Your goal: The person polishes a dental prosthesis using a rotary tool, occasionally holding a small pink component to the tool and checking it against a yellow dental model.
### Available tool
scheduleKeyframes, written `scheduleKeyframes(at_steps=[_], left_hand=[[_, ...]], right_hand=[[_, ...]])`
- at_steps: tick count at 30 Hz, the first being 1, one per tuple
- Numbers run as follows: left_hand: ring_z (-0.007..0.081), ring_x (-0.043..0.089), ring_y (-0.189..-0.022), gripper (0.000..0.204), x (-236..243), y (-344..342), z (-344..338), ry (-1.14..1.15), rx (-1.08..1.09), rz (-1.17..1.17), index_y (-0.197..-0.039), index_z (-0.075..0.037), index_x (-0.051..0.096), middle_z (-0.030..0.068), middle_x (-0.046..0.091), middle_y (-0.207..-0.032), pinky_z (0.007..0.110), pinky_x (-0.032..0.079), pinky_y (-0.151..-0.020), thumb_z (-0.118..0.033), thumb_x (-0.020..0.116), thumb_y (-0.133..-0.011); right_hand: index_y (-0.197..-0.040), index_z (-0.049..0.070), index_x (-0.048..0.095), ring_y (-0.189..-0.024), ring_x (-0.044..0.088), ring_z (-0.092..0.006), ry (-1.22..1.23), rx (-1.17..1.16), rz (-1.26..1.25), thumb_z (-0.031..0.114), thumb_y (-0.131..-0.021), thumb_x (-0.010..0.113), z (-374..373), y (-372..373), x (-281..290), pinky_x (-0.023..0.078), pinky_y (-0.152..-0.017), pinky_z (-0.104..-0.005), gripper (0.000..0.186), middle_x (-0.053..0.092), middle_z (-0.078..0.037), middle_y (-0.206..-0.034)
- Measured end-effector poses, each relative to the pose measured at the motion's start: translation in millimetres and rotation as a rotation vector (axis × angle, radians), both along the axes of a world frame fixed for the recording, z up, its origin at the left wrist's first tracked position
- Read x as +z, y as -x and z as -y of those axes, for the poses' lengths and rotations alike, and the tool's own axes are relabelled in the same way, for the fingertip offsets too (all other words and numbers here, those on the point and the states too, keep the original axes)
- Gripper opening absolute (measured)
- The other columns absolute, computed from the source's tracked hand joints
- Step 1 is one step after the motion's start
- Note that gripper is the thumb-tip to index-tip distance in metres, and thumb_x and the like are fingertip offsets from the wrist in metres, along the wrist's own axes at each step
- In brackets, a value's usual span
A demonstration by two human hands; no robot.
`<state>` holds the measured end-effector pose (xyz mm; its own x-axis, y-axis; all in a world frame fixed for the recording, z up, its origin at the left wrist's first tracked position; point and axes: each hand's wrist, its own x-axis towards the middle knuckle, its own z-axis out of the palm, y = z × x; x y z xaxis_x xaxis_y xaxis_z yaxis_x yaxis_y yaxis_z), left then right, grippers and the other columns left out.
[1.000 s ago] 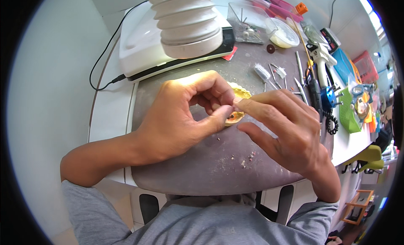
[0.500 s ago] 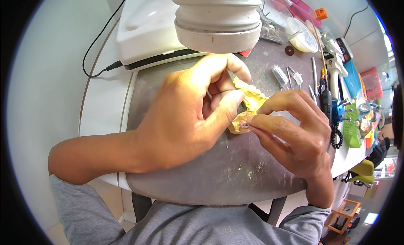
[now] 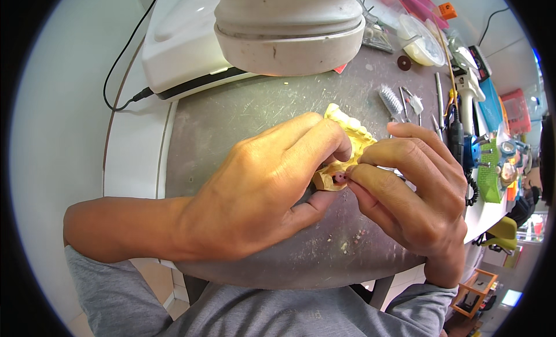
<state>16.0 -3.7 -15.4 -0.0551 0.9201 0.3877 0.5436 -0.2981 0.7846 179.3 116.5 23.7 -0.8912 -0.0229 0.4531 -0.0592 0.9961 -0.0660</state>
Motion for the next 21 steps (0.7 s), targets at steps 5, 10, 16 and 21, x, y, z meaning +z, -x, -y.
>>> scheduleKeyframes(at_steps=[5,10,16,21], left_hand=[[0.0153,0.059,-0.069,0.036,1.4,1.1,0.1,-0.001,-0.001,-0.039,-0.099,0.0,0.055,0.0088,0.056,-0.086,0.025,0.049,-0.062,0.005,0.073,-0.068],[0.0155,0.059,-0.069,0.037,1.6,0.1,0.0,-0.026,0.006,-0.051,-0.1,-0.001,0.056,0.0081,0.056,-0.084,0.025,0.049,-0.062,0.005,0.073,-0.068],[0.0159,0.06,-0.068,0.038,0.6,-0.7,0.3,-0.03,0.009,-0.06,-0.1,-0.001,0.056,0.0081,0.055,-0.083,0.026,0.05,-0.062,0.006,0.074,-0.067],[0.0163,0.06,-0.068,0.038,-0.5,-0.4,0.1,-0.054,0.005,-0.059,-0.1,-0.001,0.056,0.0085,0.055,-0.083,0.026,0.05,-0.061,0.006,0.074,-0.067]], right_hand=[[-0.077,0.005,0.067,-0.07,0.063,-0.0194,0.046,0.014,-0.008,0.007,-0.061,0.078,-1.0,1.2,-1.1,0.054,-0.078,-0.0405,0.019,0.063,-0.006,-0.077],[-0.077,0.004,0.066,-0.069,0.063,-0.0197,0.035,0.026,-0.004,0.007,-0.061,0.077,-0.7,1.3,-1.1,0.054,-0.077,-0.0403,0.02,0.063,-0.006,-0.077],[-0.077,0.003,0.065,-0.069,0.063,-0.0213,0.02,0.022,-0.015,0.006,-0.059,0.077,0.9,0.9,-3.3,0.054,-0.075,-0.0402,0.022,0.062,-0.007,-0.077],[-0.079,0.002,0.066,-0.074,0.063,-0.0244,0.143,0.03,0.024,0.007,-0.056,0.078,-3.0,0.9,-5.0,0.053,-0.075,-0.0396,0.026,0.061,-0.008,-0.081]])
